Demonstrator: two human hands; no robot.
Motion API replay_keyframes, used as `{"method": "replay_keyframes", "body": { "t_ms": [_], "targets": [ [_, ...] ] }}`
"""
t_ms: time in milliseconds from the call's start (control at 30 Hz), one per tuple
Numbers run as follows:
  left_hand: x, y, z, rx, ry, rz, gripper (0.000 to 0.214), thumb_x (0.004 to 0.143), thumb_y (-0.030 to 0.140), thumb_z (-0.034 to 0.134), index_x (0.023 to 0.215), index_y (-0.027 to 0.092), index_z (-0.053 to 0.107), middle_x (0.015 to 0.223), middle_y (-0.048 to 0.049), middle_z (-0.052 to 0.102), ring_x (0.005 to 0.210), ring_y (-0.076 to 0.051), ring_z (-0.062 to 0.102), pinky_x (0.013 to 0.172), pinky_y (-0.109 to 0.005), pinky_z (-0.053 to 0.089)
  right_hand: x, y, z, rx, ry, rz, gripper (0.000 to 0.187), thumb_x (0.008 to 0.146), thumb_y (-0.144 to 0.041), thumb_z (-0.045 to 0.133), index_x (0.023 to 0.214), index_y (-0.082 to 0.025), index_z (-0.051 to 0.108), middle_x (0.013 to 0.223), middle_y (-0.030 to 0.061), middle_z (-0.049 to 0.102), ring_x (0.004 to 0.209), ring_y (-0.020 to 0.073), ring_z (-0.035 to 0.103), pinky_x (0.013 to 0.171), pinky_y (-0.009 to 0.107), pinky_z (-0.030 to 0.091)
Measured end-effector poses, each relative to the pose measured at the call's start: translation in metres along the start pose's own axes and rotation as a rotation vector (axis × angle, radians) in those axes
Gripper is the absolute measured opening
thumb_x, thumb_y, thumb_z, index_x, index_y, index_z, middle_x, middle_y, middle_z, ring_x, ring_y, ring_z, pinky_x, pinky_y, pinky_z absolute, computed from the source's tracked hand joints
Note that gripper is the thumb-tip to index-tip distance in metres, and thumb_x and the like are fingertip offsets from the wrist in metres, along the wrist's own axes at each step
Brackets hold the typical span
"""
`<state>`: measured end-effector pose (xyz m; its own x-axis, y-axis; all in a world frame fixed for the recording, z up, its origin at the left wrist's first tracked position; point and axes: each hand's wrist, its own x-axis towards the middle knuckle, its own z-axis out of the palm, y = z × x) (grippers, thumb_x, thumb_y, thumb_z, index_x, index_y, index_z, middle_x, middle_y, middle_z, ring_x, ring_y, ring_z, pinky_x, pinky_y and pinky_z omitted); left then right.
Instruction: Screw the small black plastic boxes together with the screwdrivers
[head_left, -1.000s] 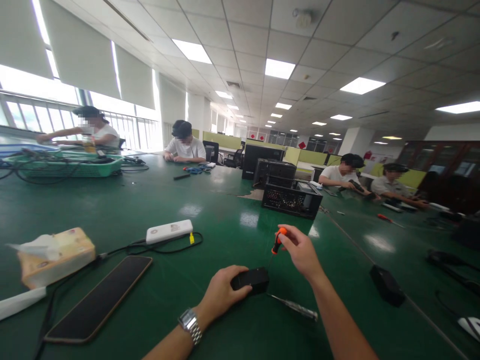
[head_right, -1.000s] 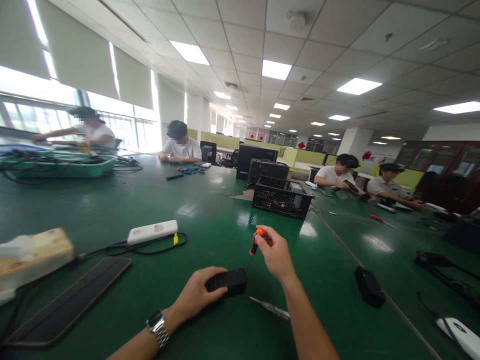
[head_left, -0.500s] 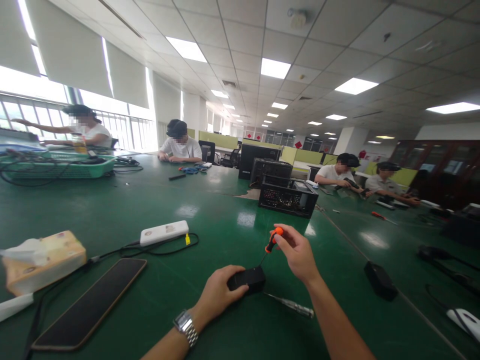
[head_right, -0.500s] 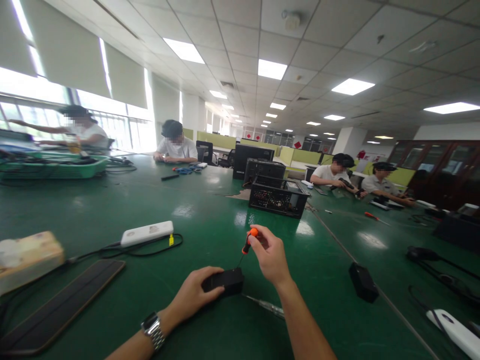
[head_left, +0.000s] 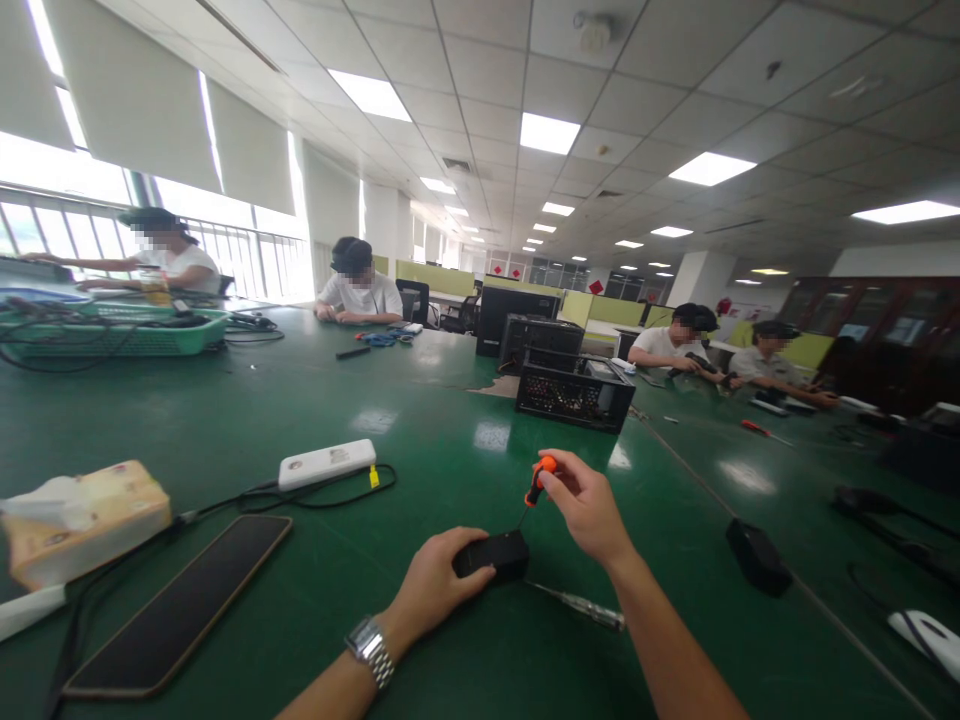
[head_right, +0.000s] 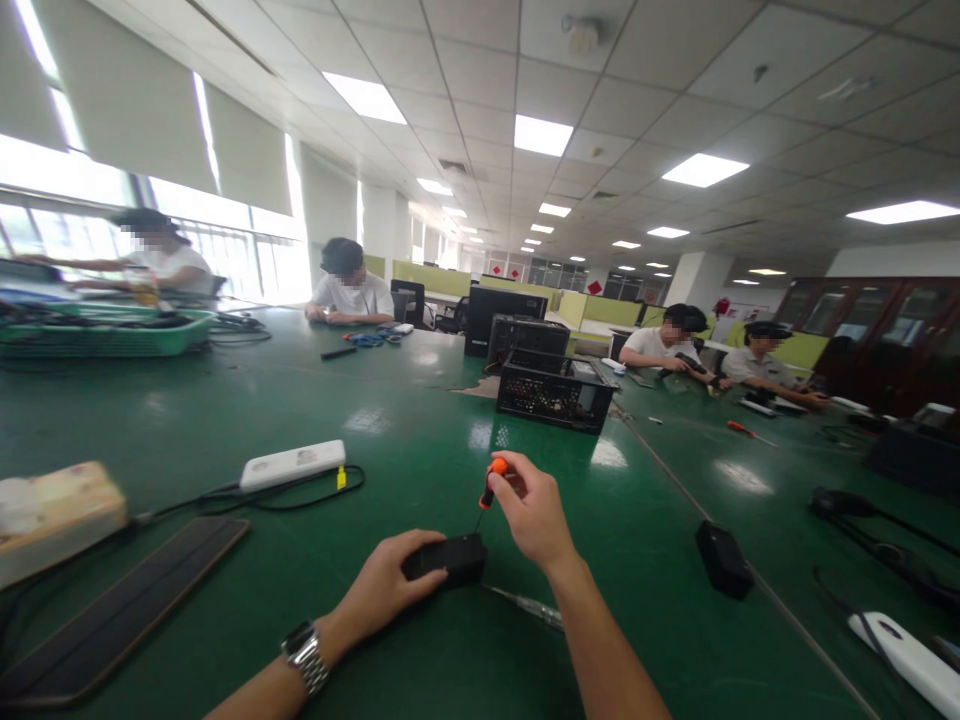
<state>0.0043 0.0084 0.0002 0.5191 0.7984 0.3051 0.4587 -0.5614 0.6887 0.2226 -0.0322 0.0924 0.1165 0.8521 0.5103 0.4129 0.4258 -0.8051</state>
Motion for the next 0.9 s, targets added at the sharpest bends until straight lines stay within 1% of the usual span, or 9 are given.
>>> {"method": "replay_keyframes", "body": {
  "t_ms": [133, 200, 433, 633, 733, 900],
  "targets": [
    [0.000, -0.001, 0.000, 0.004, -0.007, -0.013, 0.038, 0.076, 0.042, 0.065, 0.110, 0.023, 0.066, 0.107, -0.0044, 0.070, 0.095, -0.024, 0.063, 0.087, -0.034, 0.047, 0.002, -0.002, -0.006, 0.019, 0.062, 0.026, 0.033, 0.084, -0.040, 0.060, 0.110, -0.020, 0.062, 0.099, 0.0066, 0.070, 0.084, 0.0211, 0.068, 0.068, 0.030, 0.056],
    [0.000, -0.001, -0.001, 0.001, -0.009, -0.011, 0.038, 0.076, 0.042, 0.065, 0.110, 0.023, 0.066, 0.107, -0.0043, 0.070, 0.095, -0.024, 0.063, 0.087, -0.034, 0.047, 0.002, -0.002, -0.007, 0.049, 0.071, 0.038, 0.036, 0.083, -0.042, 0.060, 0.111, -0.020, 0.062, 0.100, 0.0073, 0.071, 0.086, 0.0218, 0.068, 0.067, 0.030, 0.056],
    [0.000, 0.002, -0.001, -0.003, -0.016, -0.003, 0.038, 0.077, 0.041, 0.065, 0.110, 0.022, 0.066, 0.106, -0.0048, 0.070, 0.093, -0.024, 0.063, 0.084, -0.033, 0.048, 0.001, 0.001, -0.002, 0.053, 0.070, 0.023, 0.036, 0.083, -0.041, 0.060, 0.112, -0.019, 0.062, 0.100, 0.0072, 0.071, 0.086, 0.0210, 0.067, 0.068, 0.030, 0.056],
    [0.000, 0.001, -0.001, -0.004, -0.007, 0.007, 0.037, 0.077, 0.040, 0.066, 0.109, 0.022, 0.067, 0.104, -0.0048, 0.071, 0.093, -0.024, 0.064, 0.083, -0.032, 0.048, 0.001, 0.007, 0.005, 0.061, 0.041, 0.057, 0.036, 0.083, -0.042, 0.058, 0.111, -0.019, 0.061, 0.099, 0.0070, 0.070, 0.083, 0.0205, 0.068, 0.065, 0.030, 0.057],
    [0.000, 0.000, 0.000, 0.001, -0.006, 0.008, 0.037, 0.077, 0.040, 0.066, 0.109, 0.022, 0.067, 0.105, -0.0050, 0.070, 0.093, -0.024, 0.064, 0.083, -0.032, 0.048, 0.001, 0.009, 0.006, 0.052, 0.052, 0.051, 0.036, 0.084, -0.042, 0.058, 0.111, -0.019, 0.060, 0.100, 0.0071, 0.070, 0.083, 0.0205, 0.068, 0.065, 0.030, 0.057],
    [0.001, 0.000, 0.001, 0.000, -0.009, 0.004, 0.037, 0.077, 0.040, 0.065, 0.110, 0.022, 0.067, 0.106, -0.0052, 0.071, 0.095, -0.024, 0.064, 0.085, -0.033, 0.048, 0.000, 0.006, 0.008, 0.011, 0.035, 0.022, 0.033, 0.085, -0.041, 0.057, 0.110, -0.019, 0.060, 0.097, 0.0062, 0.070, 0.081, 0.0195, 0.068, 0.065, 0.028, 0.055]
  ]
}}
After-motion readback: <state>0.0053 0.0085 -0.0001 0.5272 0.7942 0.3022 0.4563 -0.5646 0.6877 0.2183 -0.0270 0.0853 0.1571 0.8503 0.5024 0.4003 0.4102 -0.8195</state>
